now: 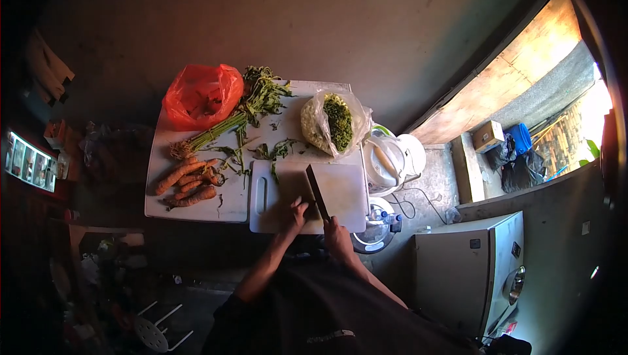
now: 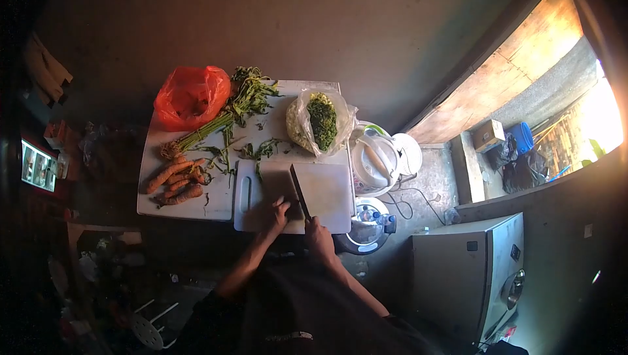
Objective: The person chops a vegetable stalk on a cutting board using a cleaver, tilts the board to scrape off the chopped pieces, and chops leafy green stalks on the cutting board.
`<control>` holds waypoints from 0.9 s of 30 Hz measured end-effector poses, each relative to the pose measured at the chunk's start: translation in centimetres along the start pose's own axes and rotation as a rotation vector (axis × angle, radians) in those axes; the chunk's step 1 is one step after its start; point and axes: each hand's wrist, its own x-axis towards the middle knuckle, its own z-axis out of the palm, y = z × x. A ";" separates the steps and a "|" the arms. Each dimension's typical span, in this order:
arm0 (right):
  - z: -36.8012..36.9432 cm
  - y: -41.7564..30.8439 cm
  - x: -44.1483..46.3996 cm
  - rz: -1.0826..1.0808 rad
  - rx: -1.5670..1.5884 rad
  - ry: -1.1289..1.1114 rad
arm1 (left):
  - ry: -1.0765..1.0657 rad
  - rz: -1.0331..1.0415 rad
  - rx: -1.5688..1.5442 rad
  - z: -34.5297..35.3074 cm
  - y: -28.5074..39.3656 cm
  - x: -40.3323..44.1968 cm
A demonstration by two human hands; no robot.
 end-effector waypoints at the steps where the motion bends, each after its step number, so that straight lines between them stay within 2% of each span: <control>1: 0.0 -0.4 0.4 0.006 0.002 0.003 | -0.005 0.003 -0.002 -1.0 0.8 0.6; 3: -0.3 -1.0 1.8 0.016 -0.006 -0.025 | -0.135 -0.104 0.032 -3.0 2.7 1.5; 7: -1.7 -1.9 2.0 -0.012 0.012 -0.038 | -0.150 -0.065 0.118 -4.3 4.0 3.2; 10: -2.4 -2.6 0.4 0.034 -0.008 -0.050 | -0.207 -0.177 -0.028 -4.2 3.4 3.3; 12: -0.9 -1.5 0.6 0.063 -0.017 -0.050 | -0.215 -0.134 0.083 -3.4 2.7 3.3; 13: -0.2 -1.3 0.9 0.048 -0.016 -0.028 | -0.103 -0.007 0.130 -3.2 2.4 3.0; 16: 0.2 -1.2 2.1 0.013 -0.014 -0.001 | -0.036 0.067 0.115 -4.4 3.1 3.2; 20: -1.0 -2.3 2.5 0.007 -0.003 -0.017 | -0.064 0.053 0.090 -5.4 3.8 3.3; 22: -1.6 -2.5 1.6 0.012 0.032 -0.027 | -0.118 -0.061 -0.094 -4.4 3.0 3.0; 26: 0.0 -1.5 0.7 0.082 0.040 -0.018 | -0.157 -0.028 -0.020 -3.9 1.9 2.2; 27: 0.4 -1.5 1.0 0.087 0.041 -0.016 | -0.093 0.022 0.069 -4.0 2.0 2.0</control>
